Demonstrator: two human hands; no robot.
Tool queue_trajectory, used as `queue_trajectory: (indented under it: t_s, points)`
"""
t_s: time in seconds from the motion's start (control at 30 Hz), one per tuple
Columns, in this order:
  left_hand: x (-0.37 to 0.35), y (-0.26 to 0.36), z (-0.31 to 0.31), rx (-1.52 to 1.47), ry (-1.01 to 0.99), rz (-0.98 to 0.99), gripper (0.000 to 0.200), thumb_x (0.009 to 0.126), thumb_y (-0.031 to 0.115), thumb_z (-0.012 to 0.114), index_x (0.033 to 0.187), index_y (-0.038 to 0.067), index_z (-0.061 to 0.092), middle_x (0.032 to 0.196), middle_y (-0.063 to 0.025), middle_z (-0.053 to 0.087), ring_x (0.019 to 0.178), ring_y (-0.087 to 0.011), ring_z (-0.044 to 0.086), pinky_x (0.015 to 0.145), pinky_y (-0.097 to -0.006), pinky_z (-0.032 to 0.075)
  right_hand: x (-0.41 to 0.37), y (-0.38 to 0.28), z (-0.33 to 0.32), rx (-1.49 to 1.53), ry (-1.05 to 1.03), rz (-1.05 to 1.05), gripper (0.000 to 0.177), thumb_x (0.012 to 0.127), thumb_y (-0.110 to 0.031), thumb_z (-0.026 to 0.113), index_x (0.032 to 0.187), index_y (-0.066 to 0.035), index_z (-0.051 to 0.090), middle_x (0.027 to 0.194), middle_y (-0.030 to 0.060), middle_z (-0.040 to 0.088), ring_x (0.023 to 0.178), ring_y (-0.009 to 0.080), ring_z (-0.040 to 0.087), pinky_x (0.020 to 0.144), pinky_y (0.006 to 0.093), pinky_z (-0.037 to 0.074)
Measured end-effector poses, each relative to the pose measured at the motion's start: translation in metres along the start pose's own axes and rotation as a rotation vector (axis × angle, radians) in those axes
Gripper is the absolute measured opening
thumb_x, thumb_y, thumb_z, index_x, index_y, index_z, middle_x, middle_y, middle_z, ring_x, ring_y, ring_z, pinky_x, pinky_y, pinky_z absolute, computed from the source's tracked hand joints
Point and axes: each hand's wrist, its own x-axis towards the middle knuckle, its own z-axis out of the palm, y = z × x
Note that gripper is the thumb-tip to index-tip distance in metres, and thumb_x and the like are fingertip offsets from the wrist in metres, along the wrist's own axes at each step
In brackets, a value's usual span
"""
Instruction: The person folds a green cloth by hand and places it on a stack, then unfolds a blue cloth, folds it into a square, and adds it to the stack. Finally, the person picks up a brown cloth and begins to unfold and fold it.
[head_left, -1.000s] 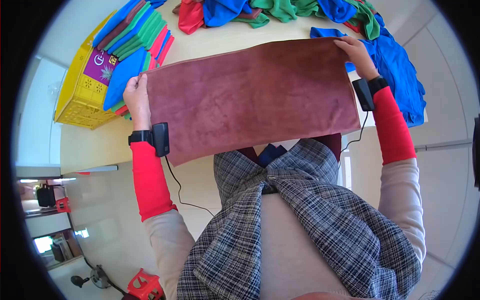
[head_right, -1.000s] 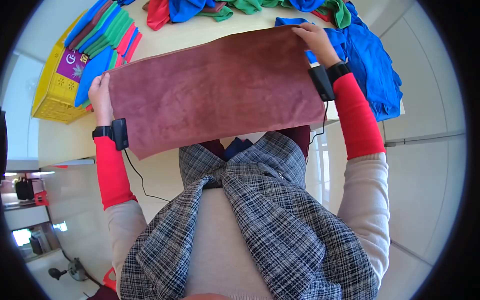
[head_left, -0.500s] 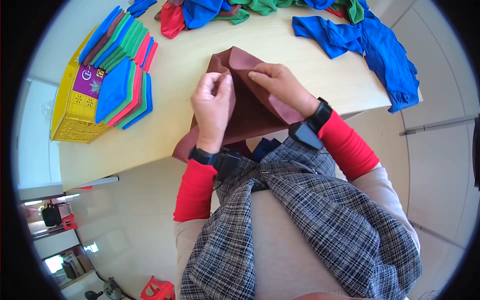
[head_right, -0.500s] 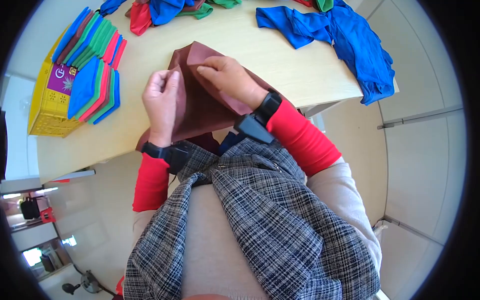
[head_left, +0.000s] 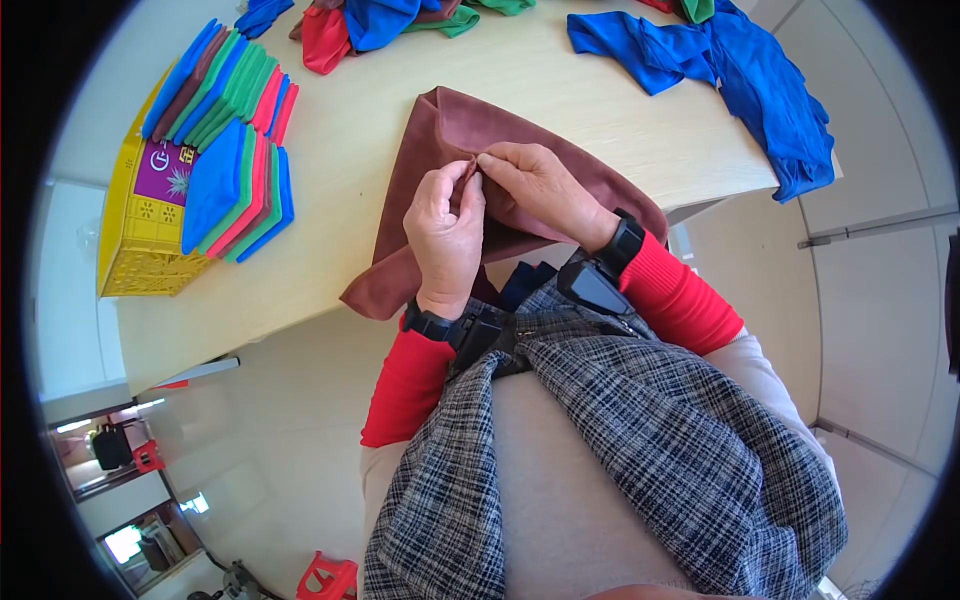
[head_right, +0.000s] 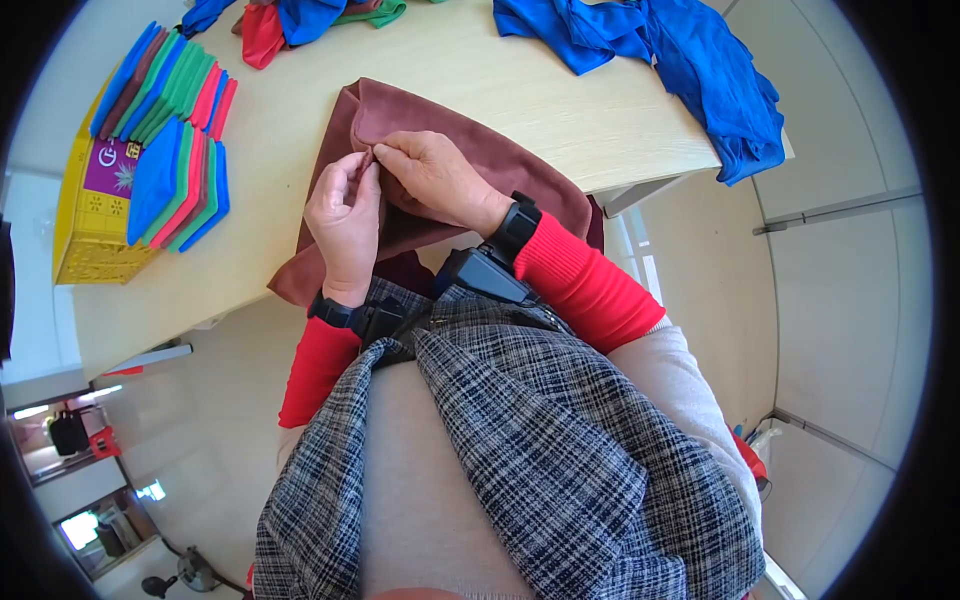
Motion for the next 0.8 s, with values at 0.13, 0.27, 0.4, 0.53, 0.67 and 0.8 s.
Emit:
queue_trajectory:
  t_s: [0.13,0.27,0.4,0.53,0.67,0.8]
  points:
    - [-0.002,0.0,0.0,0.072,0.0,0.071,0.016,0.089,-0.001,0.072,0.104,0.002,0.068,0.088,-0.0115,0.066,0.076,-0.029,0.066,0.068,-0.036,0.054,-0.006,-0.004,0.002,0.011,-0.008,-0.009,0.031,0.104,-0.024,0.058,0.104,0.005,0.069,0.082,0.0172,0.07,0.072,0.0221,0.067,0.066,0.0338,0.053]
    - [-0.008,-0.002,-0.001,0.089,-0.019,0.135,0.018,0.09,0.0,0.07,0.108,0.002,0.067,0.089,-0.0116,0.066,0.079,-0.0314,0.067,0.07,-0.0375,0.055,-0.006,0.007,0.007,-0.119,0.017,-0.101,0.033,0.104,-0.026,0.059,0.106,0.004,0.069,0.08,0.0145,0.069,0.074,0.0168,0.066,0.067,0.0319,0.053]
    - [-0.021,-0.003,0.006,0.106,-0.061,0.176,0.024,0.092,0.002,0.07,0.115,0.002,0.067,0.092,-0.0104,0.066,0.08,-0.0304,0.067,0.071,-0.0375,0.055,-0.012,0.025,0.006,-0.046,0.054,-0.074,0.033,0.103,-0.027,0.061,0.107,0.004,0.069,0.081,0.0133,0.069,0.074,0.0139,0.064,0.067,0.0313,0.053]
    - [-0.025,-0.008,0.012,-0.002,-0.05,0.164,0.019,0.093,0.005,0.07,0.112,0.001,0.069,0.091,-0.0098,0.068,0.079,-0.0275,0.068,0.07,-0.0352,0.054,-0.015,0.04,0.003,0.132,0.1,0.029,0.03,0.101,-0.026,0.064,0.107,0.004,0.07,0.083,0.0118,0.07,0.074,0.0132,0.063,0.068,0.0311,0.053]
    - [0.012,-0.041,0.006,-0.072,-0.182,-0.079,0.014,0.096,0.011,0.068,0.099,-0.001,0.074,0.086,-0.0121,0.071,0.077,-0.0232,0.068,0.072,-0.0327,0.054,-0.022,0.043,-0.01,0.004,0.064,0.075,0.028,0.103,-0.024,0.064,0.113,0.002,0.07,0.094,0.0065,0.07,0.087,0.0115,0.063,0.079,0.0285,0.053]
    - [0.098,-0.154,0.025,0.196,-0.201,-0.139,0.021,0.097,0.022,0.069,0.107,0.005,0.076,0.084,-0.0059,0.072,0.075,-0.0158,0.067,0.073,-0.0298,0.054,-0.029,0.04,-0.019,-0.246,0.003,-0.017,0.024,0.104,-0.021,0.063,0.118,-0.003,0.071,0.098,0.0055,0.071,0.095,0.0118,0.064,0.087,0.0282,0.053]
